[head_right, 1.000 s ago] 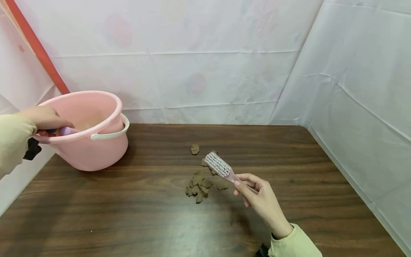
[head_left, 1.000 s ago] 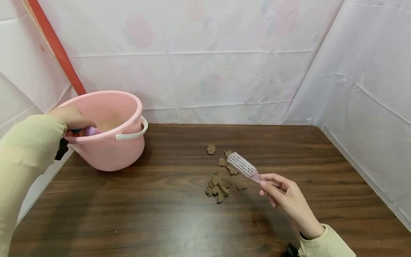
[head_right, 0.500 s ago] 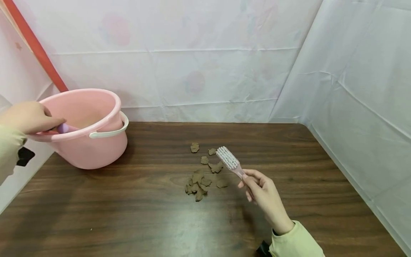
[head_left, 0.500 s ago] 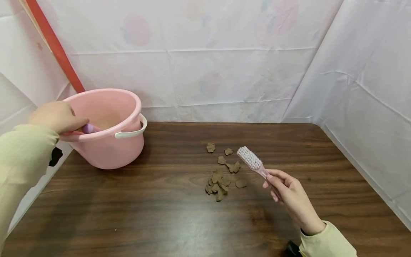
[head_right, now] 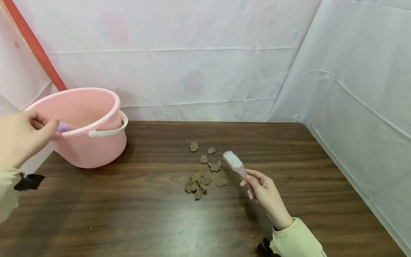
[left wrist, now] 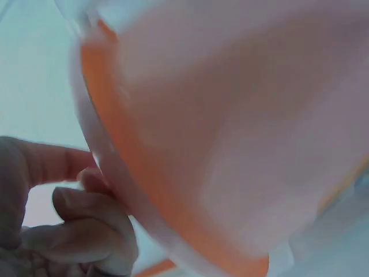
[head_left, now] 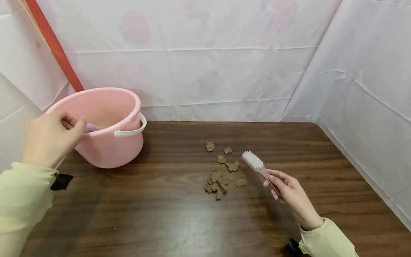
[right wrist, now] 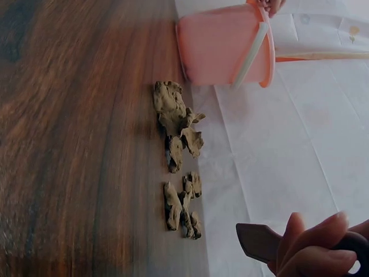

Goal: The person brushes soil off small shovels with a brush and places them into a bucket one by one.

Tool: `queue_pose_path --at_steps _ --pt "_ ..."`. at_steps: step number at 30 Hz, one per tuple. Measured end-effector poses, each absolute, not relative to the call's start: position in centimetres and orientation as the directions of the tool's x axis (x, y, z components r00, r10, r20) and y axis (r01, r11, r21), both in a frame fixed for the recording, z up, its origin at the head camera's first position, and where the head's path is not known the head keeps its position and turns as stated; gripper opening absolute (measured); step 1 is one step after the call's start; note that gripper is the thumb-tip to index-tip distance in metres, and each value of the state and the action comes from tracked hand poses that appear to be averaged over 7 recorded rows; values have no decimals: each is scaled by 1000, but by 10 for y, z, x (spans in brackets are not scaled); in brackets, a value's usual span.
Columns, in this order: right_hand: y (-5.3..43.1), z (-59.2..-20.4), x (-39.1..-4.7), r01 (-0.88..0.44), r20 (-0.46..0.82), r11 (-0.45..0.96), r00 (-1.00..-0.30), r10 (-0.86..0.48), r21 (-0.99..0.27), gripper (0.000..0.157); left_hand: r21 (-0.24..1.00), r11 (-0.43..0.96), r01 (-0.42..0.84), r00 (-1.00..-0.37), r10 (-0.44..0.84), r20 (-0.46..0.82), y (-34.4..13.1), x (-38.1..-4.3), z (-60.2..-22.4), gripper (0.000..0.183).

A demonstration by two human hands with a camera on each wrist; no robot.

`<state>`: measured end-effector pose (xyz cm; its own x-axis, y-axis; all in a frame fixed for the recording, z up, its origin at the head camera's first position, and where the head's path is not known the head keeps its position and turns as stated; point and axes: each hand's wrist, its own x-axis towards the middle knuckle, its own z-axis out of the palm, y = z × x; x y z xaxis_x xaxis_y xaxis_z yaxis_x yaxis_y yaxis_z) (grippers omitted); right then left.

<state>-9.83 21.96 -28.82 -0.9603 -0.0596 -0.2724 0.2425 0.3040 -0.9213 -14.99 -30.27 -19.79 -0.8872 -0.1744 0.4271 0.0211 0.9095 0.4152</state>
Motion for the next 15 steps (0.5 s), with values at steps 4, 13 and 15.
queue_pose_path --at_steps 4,13,15 --pt "220 -290 -99 241 -272 312 -961 -58 -919 41 447 882 149 -849 -118 516 -277 -137 -214 24" --pt "222 -292 -99 274 -299 318 -953 -35 -908 42 378 854 357 -819 92 566 -221 -112 -246 30" --pt "222 -293 -99 286 -309 315 -951 -28 -905 42 371 845 386 -819 128 560 -208 -106 -249 30"
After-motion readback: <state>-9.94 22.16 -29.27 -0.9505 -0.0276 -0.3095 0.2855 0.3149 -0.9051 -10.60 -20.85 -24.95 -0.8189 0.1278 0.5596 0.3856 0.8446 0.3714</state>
